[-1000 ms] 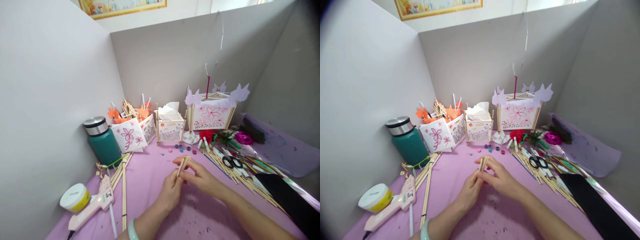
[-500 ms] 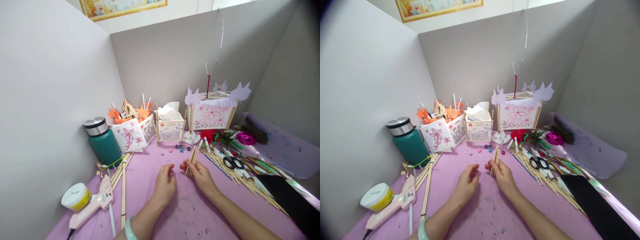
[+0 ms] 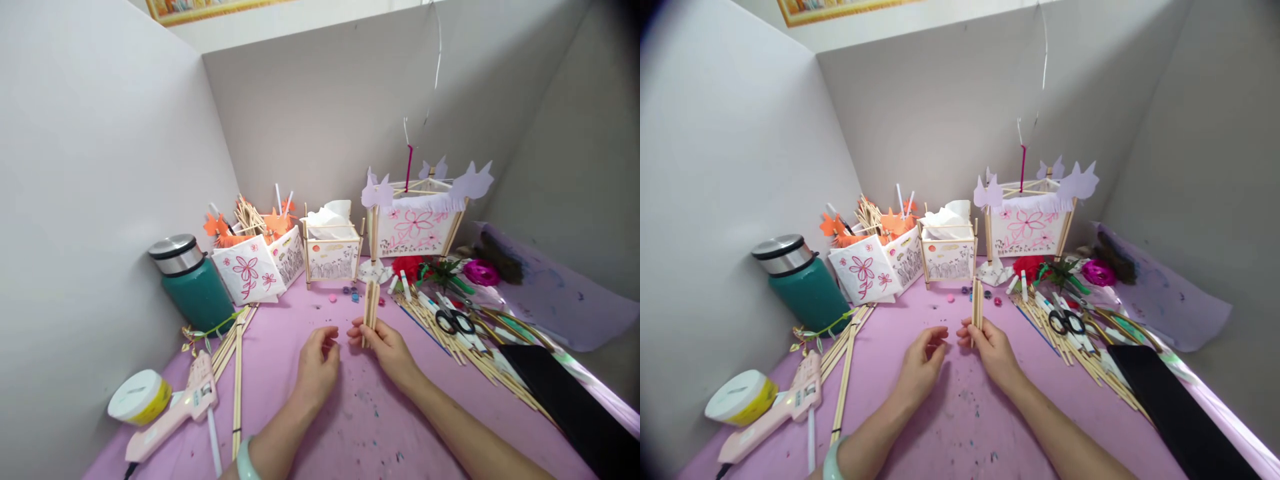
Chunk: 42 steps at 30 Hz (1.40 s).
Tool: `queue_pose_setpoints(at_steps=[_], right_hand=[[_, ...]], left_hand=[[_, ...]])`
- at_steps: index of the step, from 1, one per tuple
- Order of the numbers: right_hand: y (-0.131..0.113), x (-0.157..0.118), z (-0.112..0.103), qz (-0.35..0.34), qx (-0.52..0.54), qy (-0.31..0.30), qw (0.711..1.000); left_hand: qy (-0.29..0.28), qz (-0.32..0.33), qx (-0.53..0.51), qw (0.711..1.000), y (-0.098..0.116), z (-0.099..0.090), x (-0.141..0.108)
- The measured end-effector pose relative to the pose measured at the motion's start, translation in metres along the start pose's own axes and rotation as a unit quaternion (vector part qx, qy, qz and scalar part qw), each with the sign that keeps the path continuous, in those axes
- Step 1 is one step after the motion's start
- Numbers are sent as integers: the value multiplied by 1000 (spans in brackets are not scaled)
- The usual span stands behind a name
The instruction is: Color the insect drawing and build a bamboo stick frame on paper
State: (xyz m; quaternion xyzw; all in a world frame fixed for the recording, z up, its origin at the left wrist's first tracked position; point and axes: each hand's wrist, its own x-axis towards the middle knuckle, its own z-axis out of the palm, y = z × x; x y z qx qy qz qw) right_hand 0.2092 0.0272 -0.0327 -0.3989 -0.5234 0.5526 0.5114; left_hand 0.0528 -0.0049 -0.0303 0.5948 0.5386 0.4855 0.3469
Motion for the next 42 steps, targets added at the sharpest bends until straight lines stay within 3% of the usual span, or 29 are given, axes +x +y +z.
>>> queue_pose_setpoints(at_steps=[5,8,11,17,22,27,30,32,36,37,38,42], right_hand=[[-12,-12,4,100,38,-83,991],[-12,-21,10,110,2,-144,983],[-4,-29,14,48,-109,-164,979],[8,-32,5,-106,-284,-130,944],[11,-30,2,-143,-305,-120,934],[10,-31,6,-131,-283,-128,941],[9,-30,7,-99,-256,-149,950],[8,-30,8,-75,-227,-159,958],[5,-30,11,-52,-192,-164,966],[4,-31,12,-50,-185,-165,968],[3,-31,13,-47,-177,-166,969],[2,-29,14,-42,-152,-171,973]], left_hand=[[-23,-13,-45,999,10,-1,2],[-41,-8,-115,993,21,-1,2],[-41,6,-138,990,28,-1,1],[-24,36,-133,990,33,-4,-2],[-24,76,-67,995,31,-5,-3],[-42,103,12,994,38,-11,-3],[-27,141,102,984,56,-30,8],[44,177,222,958,73,-52,26],[146,173,302,926,104,-106,83],[164,156,337,914,109,-119,99],[171,102,454,868,112,-129,113],[123,27,525,842,111,-155,152]])
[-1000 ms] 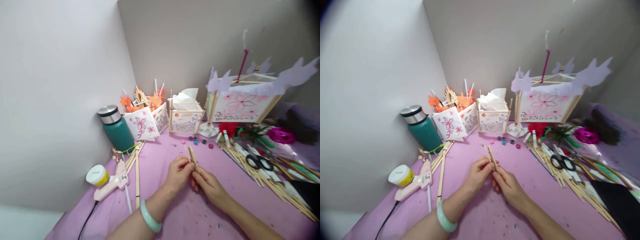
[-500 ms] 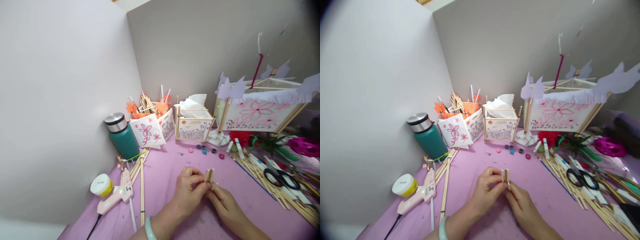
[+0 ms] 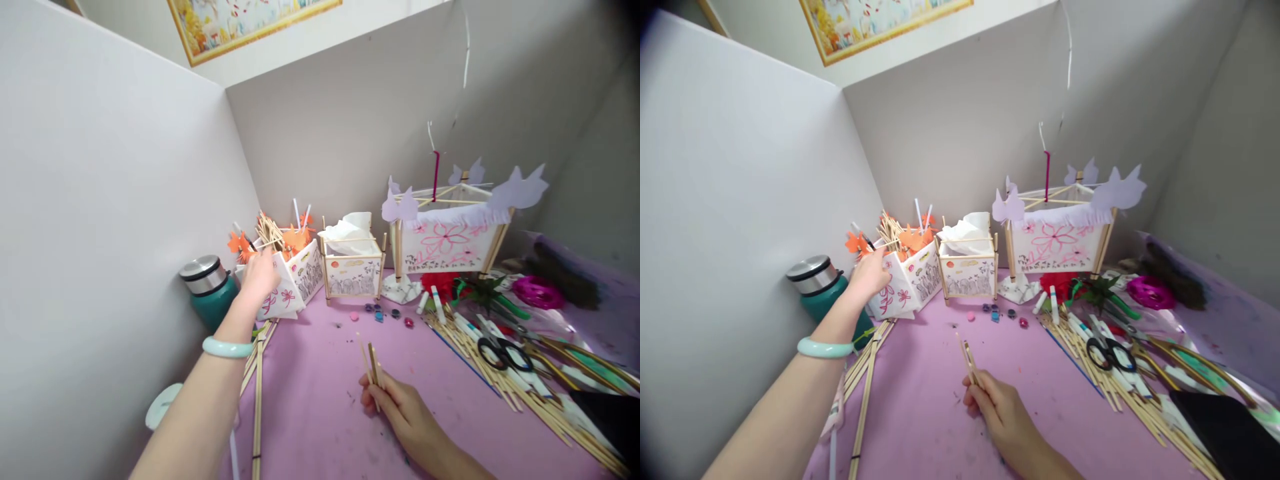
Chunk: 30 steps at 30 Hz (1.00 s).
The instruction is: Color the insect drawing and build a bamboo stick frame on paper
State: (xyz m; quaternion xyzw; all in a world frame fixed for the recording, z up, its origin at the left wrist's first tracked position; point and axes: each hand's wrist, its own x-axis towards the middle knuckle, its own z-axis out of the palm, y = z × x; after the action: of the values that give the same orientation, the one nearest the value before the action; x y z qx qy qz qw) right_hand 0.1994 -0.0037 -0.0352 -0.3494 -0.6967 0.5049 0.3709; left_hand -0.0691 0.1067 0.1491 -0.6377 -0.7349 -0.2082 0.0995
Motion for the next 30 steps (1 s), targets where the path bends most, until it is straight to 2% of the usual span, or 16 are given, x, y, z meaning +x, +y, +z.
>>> queue_pose_setpoints(at_steps=[3,9,16,25,30], right_hand=[[0,0,0,-5,2,1,1000],[1,-1,0,-7,12,-2,1000],[-3,-1,0,-10,5,-3,1000],[-3,-1,-1,-1,7,-2,1000],[-1,-1,-1,5,7,-1,1000]], left_hand=[[-46,7,38,998,-7,6,8],[-97,47,78,991,-11,8,7],[-102,88,102,986,-16,0,14],[-111,107,142,978,-12,-5,24],[-113,94,158,976,-15,-6,27]])
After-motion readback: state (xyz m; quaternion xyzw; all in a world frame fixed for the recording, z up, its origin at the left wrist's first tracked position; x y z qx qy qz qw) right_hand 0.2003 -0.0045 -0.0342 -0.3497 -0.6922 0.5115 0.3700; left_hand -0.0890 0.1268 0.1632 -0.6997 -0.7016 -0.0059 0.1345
